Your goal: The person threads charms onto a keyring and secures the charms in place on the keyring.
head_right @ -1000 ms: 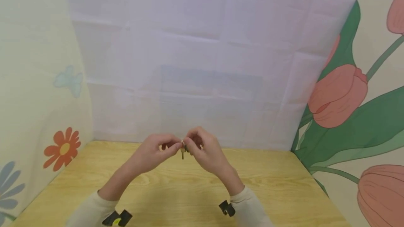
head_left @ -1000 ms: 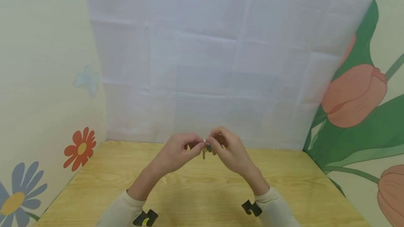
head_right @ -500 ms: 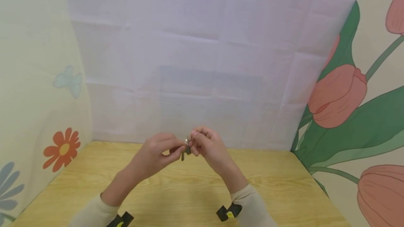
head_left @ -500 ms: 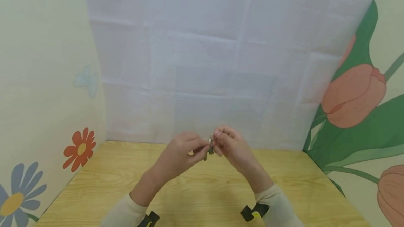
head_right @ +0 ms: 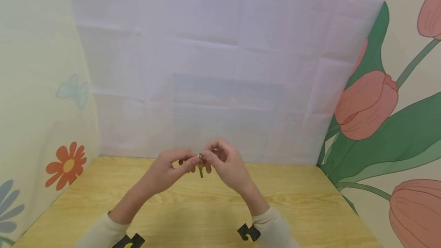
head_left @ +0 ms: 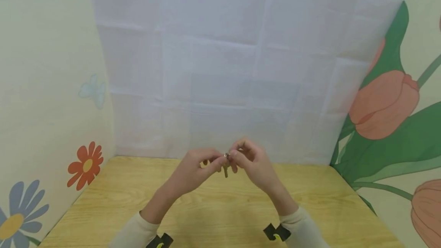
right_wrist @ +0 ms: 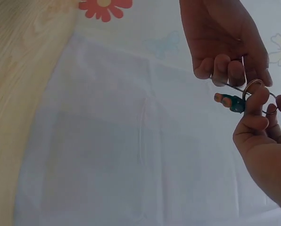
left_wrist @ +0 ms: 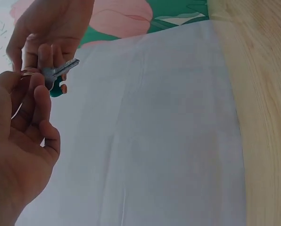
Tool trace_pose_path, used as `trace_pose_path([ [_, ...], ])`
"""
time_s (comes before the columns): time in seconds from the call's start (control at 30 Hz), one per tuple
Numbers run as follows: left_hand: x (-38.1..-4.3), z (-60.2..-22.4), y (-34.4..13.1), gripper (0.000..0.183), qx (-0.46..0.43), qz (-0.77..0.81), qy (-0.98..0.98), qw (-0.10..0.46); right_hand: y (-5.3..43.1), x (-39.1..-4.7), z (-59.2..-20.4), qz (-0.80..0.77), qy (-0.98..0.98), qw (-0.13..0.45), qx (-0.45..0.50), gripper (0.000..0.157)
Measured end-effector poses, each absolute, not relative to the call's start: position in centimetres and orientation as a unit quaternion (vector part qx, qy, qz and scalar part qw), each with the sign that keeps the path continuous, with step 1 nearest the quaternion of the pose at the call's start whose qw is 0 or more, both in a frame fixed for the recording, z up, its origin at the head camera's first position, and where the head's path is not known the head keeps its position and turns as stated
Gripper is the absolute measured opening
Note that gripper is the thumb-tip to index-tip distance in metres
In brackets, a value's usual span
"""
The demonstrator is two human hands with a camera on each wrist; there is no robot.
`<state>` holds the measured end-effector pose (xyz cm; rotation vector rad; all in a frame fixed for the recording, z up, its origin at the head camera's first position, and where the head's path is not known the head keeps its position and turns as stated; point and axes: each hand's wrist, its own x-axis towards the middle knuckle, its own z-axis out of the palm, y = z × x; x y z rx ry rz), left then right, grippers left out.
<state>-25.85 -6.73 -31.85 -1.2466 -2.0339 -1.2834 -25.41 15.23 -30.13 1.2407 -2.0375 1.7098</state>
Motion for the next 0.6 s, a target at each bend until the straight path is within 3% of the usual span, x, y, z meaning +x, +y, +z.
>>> trace_pose_path([
  [0.2, -25.47, -31.42, -6.86, 0.013, -0.452, -0.501, -0.712, 0.194, 14.99, -24.89, -29.86, 0.562, -0.688, 0.132, 0.439, 0.012],
  [0.6, -24.92, -30.98, -6.01, 0.012, -0.514, -0.397, -0.681, 0.338, 14.92, -25.42, -30.27, 0.618, -0.653, 0.117, 0.422, 0.021],
])
